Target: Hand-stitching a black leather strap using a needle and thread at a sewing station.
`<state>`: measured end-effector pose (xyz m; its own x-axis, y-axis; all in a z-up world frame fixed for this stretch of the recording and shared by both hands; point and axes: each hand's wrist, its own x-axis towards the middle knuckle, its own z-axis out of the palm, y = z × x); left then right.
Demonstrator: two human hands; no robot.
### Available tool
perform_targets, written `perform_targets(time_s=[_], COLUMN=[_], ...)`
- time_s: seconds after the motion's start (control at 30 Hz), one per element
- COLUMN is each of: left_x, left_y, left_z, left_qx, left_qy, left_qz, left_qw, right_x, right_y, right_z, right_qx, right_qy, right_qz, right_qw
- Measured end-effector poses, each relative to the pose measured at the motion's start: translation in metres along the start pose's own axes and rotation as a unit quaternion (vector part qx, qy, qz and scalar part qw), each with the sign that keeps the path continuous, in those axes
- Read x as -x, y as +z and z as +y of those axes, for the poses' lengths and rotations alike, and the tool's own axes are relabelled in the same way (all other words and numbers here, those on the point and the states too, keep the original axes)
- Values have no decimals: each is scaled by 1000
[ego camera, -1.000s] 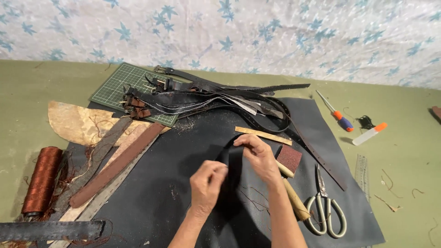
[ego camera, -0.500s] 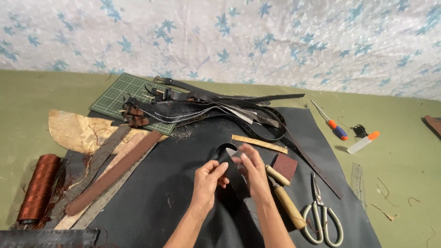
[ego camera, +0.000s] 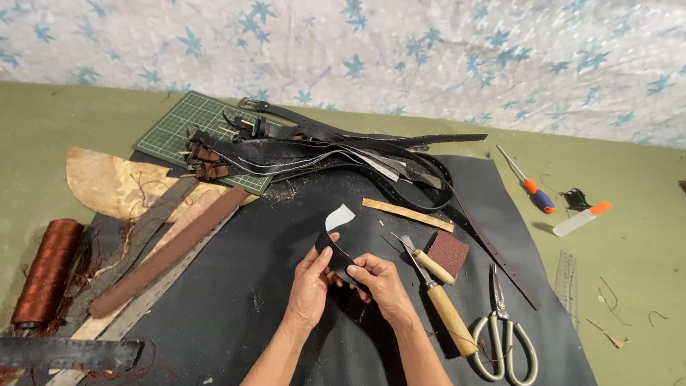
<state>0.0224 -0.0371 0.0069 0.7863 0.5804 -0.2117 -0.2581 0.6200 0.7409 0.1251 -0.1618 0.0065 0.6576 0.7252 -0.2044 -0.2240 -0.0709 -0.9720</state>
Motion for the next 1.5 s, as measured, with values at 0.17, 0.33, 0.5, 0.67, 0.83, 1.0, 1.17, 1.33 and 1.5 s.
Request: perform_targets(time_s=[0.17, 0.33, 0.5, 0.67, 0.83, 1.0, 1.17, 1.33, 1.5], left_x=[-4, -14, -24, -8, -6, -29, -26, -6, 28], left_y=[-8, -18, -26, -5, -4, -37, -56, -39, -36], left_z=[6, -1, -12, -7, -8, -13, 32, 126, 200], left_qx=[11, 97, 70, 8, 51, 145, 224, 242, 171], left_qy=[30, 62, 123, 110, 96, 95, 140, 174, 215], left_qz=[-49, 36, 115, 135, 135, 117, 86, 0, -1], left_qw=[998, 993, 983, 985, 985, 978, 961, 955, 961], right_x=[-3, -2, -5, -6, -11, -20, -8, -5, -7], right_y=[-3, -2, -8, -24, -23, -25, -23, -34, -58], right_z=[4, 10, 15, 20, 23, 34, 19, 16, 13], right_qx=[8, -9, 20, 36, -55, -69, -23, -20, -36], right_qy=[6, -40, -79, -67, -50, -52, -69, -66, -71], right_qz=[-11, 5, 24, 33, 94, 111, 113, 102, 140], right_qw=[1000, 999, 996, 997, 993, 990, 991, 992, 987])
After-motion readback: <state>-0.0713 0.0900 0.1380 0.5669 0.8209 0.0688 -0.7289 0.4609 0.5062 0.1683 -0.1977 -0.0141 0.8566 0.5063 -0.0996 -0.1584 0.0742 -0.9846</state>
